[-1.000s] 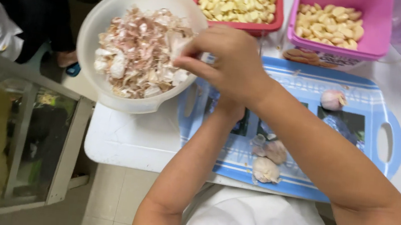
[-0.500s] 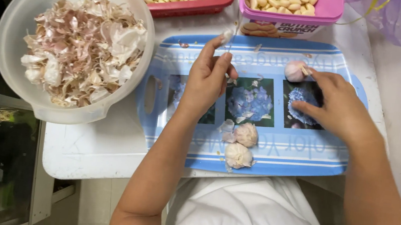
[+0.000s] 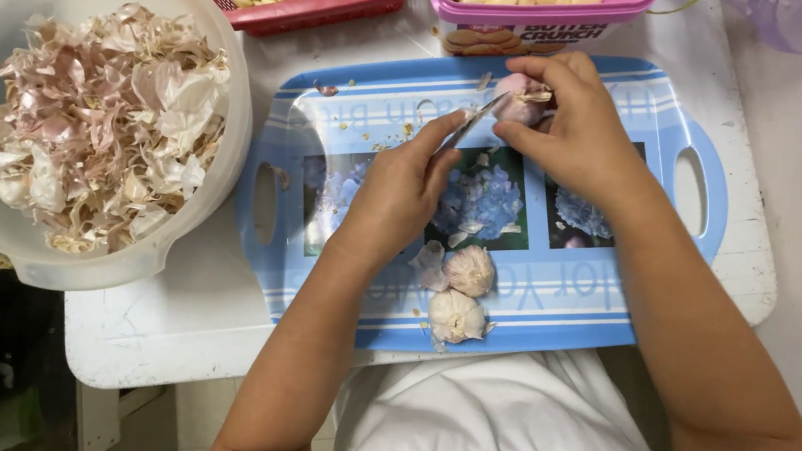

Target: Peeling individual garlic cloves using a small knife and hands on a tray

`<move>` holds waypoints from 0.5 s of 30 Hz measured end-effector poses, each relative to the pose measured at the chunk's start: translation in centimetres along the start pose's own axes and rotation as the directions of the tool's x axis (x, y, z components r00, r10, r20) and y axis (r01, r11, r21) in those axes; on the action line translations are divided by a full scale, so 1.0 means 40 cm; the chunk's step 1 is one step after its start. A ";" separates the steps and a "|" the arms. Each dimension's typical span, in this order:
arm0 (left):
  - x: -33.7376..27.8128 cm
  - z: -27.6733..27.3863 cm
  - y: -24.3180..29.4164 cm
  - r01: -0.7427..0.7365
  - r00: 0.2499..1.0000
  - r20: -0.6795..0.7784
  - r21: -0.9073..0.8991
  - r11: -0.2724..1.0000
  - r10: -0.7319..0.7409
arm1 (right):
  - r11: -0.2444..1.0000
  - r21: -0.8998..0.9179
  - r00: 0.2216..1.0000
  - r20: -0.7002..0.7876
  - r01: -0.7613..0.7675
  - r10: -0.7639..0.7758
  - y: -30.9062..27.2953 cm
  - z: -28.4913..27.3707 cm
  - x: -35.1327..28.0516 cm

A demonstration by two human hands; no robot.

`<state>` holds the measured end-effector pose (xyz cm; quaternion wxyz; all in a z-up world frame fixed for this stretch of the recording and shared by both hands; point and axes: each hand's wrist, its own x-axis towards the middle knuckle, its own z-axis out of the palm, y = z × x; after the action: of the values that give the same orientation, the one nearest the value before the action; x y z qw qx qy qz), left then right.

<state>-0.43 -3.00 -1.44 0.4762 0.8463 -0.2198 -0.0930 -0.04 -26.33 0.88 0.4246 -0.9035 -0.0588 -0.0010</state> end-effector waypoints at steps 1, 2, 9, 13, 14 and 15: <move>-0.001 -0.007 0.009 0.029 1.000 0.005 -0.026 0.999 -0.029 | 0.998 0.028 0.997 -0.065 0.055 -0.053 -0.006 0.007 0.004; 0.000 -0.005 0.005 0.032 0.999 0.004 -0.027 0.999 -0.031 | 0.998 0.029 0.997 -0.062 0.054 -0.052 -0.012 0.009 0.000; -0.001 -0.005 -0.002 0.013 0.999 0.043 0.062 0.998 -0.015 | 0.992 0.078 0.990 -0.104 0.104 -0.096 -0.007 0.009 -0.021; -0.003 -0.027 0.019 0.104 0.986 0.129 0.038 0.994 -0.108 | 0.953 -0.123 0.954 -0.082 0.276 -0.287 0.009 0.008 -0.029; -0.003 -0.030 0.016 0.106 0.986 0.127 0.039 0.994 -0.111 | 0.953 -0.121 0.954 -0.081 0.278 -0.288 0.013 0.010 -0.028; -0.004 -0.032 0.014 0.103 0.983 0.152 0.028 0.994 -0.106 | 0.945 -0.122 0.948 -0.057 0.305 -0.313 0.017 0.012 -0.028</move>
<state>-0.27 -2.20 -0.28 0.4438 0.8518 -0.2120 -0.1804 -1.10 -26.50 0.00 0.3697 -0.9048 -0.1833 -0.1050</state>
